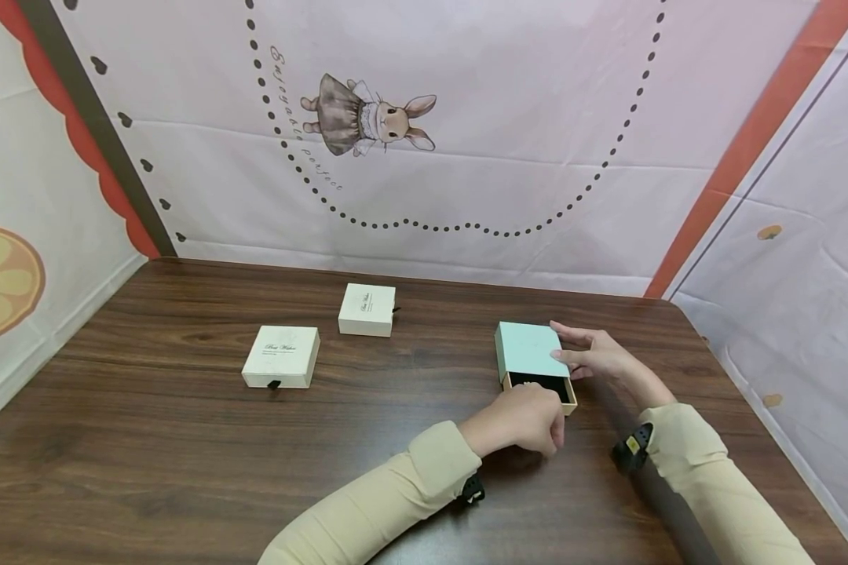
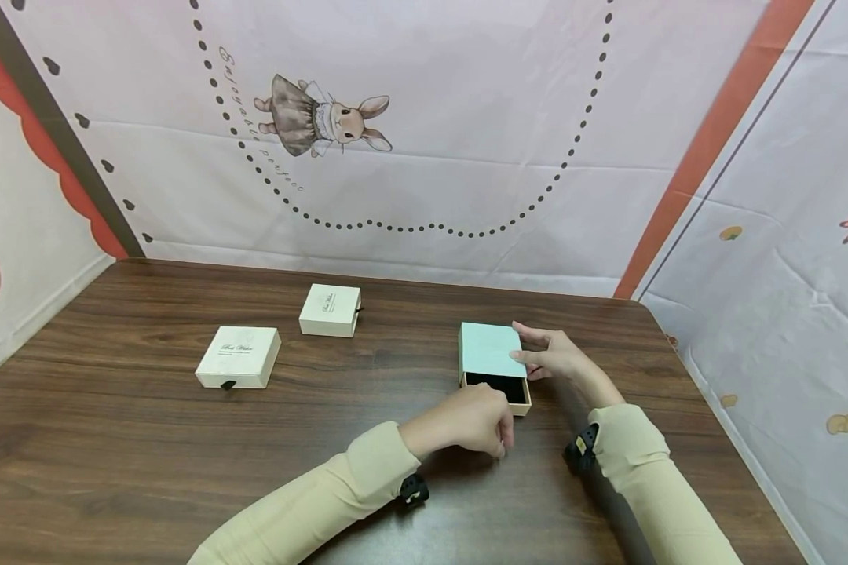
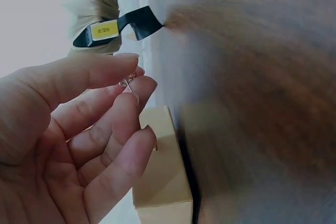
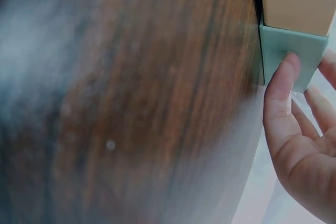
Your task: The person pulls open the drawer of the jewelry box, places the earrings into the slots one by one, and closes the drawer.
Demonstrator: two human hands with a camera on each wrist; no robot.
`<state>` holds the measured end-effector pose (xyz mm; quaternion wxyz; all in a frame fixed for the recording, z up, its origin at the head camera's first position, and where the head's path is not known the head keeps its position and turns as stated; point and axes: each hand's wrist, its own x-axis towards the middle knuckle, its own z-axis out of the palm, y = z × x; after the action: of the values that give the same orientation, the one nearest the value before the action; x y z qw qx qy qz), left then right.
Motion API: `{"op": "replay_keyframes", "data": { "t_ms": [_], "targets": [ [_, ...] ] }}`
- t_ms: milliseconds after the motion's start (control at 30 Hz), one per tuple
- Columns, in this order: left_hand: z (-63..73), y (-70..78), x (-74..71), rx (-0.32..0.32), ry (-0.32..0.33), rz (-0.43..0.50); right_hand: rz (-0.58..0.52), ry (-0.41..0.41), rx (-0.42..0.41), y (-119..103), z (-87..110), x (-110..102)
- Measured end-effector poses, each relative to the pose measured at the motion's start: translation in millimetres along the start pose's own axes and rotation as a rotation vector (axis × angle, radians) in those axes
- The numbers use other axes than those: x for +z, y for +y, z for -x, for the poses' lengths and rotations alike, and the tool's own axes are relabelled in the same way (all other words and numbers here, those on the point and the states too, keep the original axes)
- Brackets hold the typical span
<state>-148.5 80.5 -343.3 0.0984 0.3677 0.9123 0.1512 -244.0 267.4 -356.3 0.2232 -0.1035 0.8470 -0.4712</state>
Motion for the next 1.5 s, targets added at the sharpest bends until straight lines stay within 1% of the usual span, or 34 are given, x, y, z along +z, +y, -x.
{"op": "replay_keyframes", "data": {
  "t_ms": [200, 367, 500, 667, 800, 867, 967, 1167, 1233, 1333, 1500],
  "targets": [
    [-0.9, -3.2, -3.9, 0.022, 0.013, 0.043, -0.001, -0.007, 0.003, -0.1, 0.7, -0.2],
    [-1.7, -5.0, -5.0, 0.003, 0.024, 0.069, -0.009, -0.010, 0.002, 0.1, 0.7, 0.1],
    [-2.4, -5.5, -7.0, -0.008, 0.053, 0.072, -0.010, -0.012, 0.002, -0.2, 0.1, 0.5],
    [-2.8, -5.6, -8.7, -0.003, 0.085, 0.078, -0.013, -0.011, 0.004, 0.6, -0.9, 0.2],
    [-3.2, -5.4, -9.6, -0.007, 0.099, 0.074, -0.006, -0.009, -0.001, 0.9, -1.1, 0.1],
    [-3.7, -5.4, -10.3, -0.006, 0.108, 0.088, -0.003, -0.008, -0.005, 1.1, -1.2, 0.1],
    [-4.7, -5.9, -11.8, -0.001, 0.129, 0.111, -0.008, -0.008, -0.012, 1.6, -1.6, 0.0],
    [-5.7, -8.8, -13.6, 0.044, 0.212, 0.122, -0.013, -0.018, -0.029, 1.2, -0.9, 0.5],
    [-5.7, -9.5, -13.2, 0.052, 0.229, 0.122, -0.011, -0.016, -0.031, 1.4, -0.8, 0.6],
    [-5.6, -10.2, -12.9, 0.050, 0.240, 0.126, -0.009, -0.016, -0.032, 1.5, -0.5, 0.8],
    [-7.3, -13.0, -13.1, 0.055, 0.236, 0.135, -0.021, -0.022, -0.032, 0.7, 0.3, 1.1]
  ]
}}
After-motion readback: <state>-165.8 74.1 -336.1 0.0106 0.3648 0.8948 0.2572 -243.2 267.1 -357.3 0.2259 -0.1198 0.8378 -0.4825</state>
